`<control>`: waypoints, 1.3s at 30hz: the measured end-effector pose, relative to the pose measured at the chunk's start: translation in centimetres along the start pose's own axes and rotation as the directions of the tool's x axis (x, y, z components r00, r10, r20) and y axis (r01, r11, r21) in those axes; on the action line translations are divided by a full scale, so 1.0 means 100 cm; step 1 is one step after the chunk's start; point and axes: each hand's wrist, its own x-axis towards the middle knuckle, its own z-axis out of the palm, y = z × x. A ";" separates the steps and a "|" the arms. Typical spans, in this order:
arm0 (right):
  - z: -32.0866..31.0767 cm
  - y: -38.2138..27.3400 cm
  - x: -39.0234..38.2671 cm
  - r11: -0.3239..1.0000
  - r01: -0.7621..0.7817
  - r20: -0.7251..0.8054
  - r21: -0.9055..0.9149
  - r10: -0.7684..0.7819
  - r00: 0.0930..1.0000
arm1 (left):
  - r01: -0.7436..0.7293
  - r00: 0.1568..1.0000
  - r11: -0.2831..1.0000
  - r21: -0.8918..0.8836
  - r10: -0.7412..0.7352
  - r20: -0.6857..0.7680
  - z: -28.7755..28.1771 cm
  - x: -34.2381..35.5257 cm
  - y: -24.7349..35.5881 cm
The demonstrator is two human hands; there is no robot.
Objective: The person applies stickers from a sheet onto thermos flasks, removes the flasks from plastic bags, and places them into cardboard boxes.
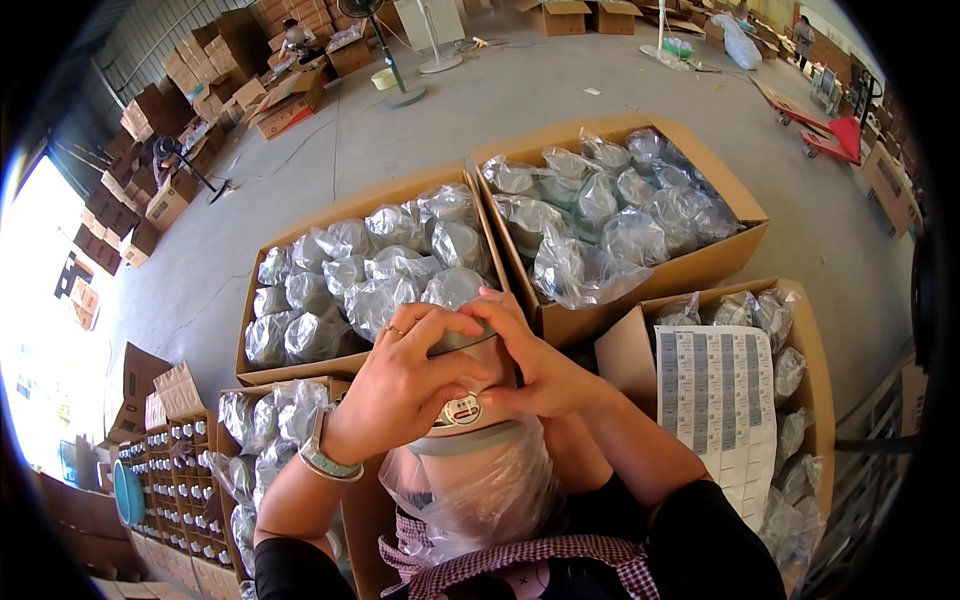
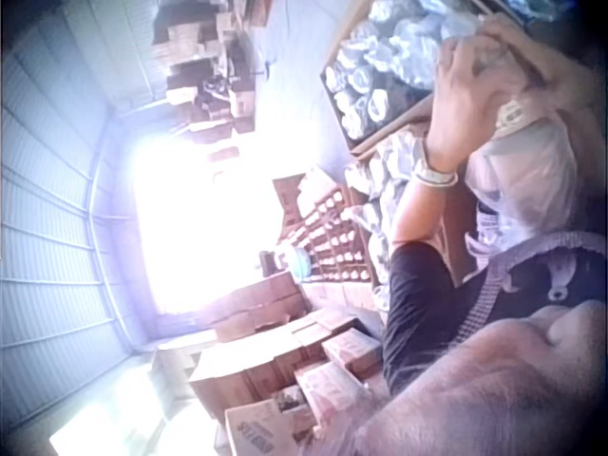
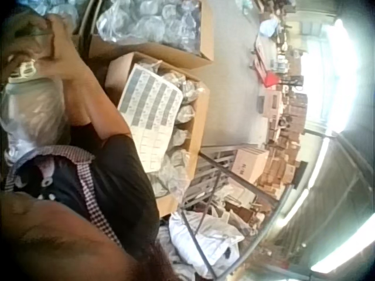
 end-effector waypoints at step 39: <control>-0.004 0.010 -0.022 0.925 -0.145 -0.152 0.351 0.209 0.966 | 0.398 0.457 0.274 -0.876 -0.887 -0.070 0.048 -0.167 -0.103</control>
